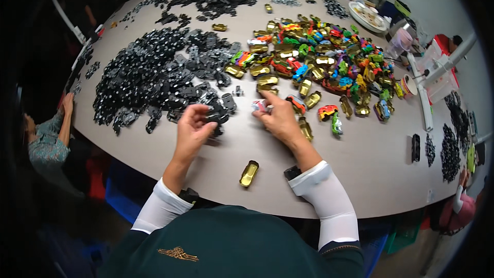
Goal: The person sits at a table and assembles small plastic components by hand. They pick up a black plastic base and a colored plastic cover, fit them together, and place the finished unit on the table. The person repeats this process with various colored covers and black bases throughout the clip.
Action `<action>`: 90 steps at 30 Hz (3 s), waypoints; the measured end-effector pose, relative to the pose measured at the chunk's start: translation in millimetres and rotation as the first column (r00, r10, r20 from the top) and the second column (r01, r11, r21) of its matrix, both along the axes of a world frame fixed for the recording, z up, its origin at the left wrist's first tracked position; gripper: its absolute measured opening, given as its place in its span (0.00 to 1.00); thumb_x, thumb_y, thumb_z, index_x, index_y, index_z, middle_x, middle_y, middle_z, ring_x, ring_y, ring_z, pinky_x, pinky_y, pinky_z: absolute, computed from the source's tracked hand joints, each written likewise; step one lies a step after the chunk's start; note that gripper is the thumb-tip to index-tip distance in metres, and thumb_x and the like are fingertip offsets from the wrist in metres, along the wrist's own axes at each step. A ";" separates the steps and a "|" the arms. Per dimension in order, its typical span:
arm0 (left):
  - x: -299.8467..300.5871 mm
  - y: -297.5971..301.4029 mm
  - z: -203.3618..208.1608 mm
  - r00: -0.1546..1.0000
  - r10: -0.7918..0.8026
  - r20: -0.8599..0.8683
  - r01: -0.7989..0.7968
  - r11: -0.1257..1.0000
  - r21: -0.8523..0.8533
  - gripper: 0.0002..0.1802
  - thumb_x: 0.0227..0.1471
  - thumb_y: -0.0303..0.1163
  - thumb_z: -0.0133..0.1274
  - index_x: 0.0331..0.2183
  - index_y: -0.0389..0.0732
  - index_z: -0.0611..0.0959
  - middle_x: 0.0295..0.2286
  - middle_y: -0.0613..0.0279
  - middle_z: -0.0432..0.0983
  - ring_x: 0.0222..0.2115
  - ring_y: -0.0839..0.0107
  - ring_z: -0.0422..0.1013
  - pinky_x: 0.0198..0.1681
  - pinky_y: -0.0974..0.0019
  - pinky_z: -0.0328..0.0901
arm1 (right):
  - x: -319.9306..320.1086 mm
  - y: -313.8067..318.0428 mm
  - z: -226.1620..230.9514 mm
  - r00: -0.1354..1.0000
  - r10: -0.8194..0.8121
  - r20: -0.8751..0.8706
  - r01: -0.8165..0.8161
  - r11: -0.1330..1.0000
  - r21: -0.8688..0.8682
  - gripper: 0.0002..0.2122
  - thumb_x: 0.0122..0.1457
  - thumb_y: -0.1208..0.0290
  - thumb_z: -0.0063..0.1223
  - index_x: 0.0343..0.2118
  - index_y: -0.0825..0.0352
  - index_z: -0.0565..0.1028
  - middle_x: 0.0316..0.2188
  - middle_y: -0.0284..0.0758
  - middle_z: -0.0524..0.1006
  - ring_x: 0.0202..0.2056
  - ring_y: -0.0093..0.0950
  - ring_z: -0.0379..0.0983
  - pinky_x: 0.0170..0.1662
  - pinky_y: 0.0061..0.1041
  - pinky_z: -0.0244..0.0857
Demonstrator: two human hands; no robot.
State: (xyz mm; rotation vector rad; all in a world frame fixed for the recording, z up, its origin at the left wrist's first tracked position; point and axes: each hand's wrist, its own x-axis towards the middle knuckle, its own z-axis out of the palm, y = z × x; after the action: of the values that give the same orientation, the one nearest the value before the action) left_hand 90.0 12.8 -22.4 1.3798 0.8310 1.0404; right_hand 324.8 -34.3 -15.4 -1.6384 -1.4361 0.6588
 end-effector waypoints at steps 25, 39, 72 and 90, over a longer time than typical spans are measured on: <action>-3.9 -19.9 -21.8 0.996 0.015 0.092 -0.007 0.996 -0.090 0.10 0.48 0.13 0.50 0.33 0.37 0.74 0.36 0.63 0.71 0.32 0.80 0.70 0.37 0.77 0.68 | -27.2 -11.1 10.1 0.548 -0.029 -0.836 -0.376 0.884 -0.278 0.11 0.60 0.71 0.50 0.44 0.67 0.71 0.33 0.33 0.78 0.13 0.09 0.50 0.14 0.11 0.42; 3.5 -28.7 -9.0 0.941 0.031 0.337 0.066 0.960 -0.272 0.21 0.45 0.16 0.58 0.43 0.30 0.73 0.34 0.59 0.73 0.35 0.76 0.72 0.42 0.73 0.70 | -41.6 -20.6 23.8 0.664 0.189 -0.723 -0.419 0.895 -0.151 0.11 0.58 0.71 0.55 0.43 0.67 0.74 0.21 0.23 0.71 0.16 0.09 0.59 0.16 0.12 0.48; 5.4 -39.1 -11.1 0.981 0.040 0.192 -0.022 0.995 -0.093 0.16 0.50 0.16 0.55 0.41 0.31 0.70 0.36 0.57 0.73 0.37 0.74 0.73 0.43 0.72 0.71 | -79.6 -34.2 21.8 0.982 0.024 0.189 -0.089 0.936 0.339 0.16 0.47 0.77 0.61 0.41 0.69 0.75 0.31 0.41 0.76 0.29 0.32 0.76 0.30 0.27 0.68; -5.0 -34.8 -15.2 0.985 -0.048 0.165 0.083 0.974 -0.213 0.13 0.58 0.28 0.50 0.45 0.38 0.79 0.33 0.69 0.77 0.29 0.84 0.72 0.32 0.77 0.70 | -79.2 -35.4 16.3 0.986 0.166 0.030 -0.169 0.957 0.237 0.20 0.46 0.80 0.60 0.46 0.67 0.75 0.27 0.38 0.76 0.22 0.26 0.71 0.25 0.23 0.67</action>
State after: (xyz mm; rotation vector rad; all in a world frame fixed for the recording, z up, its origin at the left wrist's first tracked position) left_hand 85.0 -22.0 -37.6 1.1157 0.7528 0.9634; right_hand 245.6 -69.7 0.9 -1.3461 -1.6074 0.5479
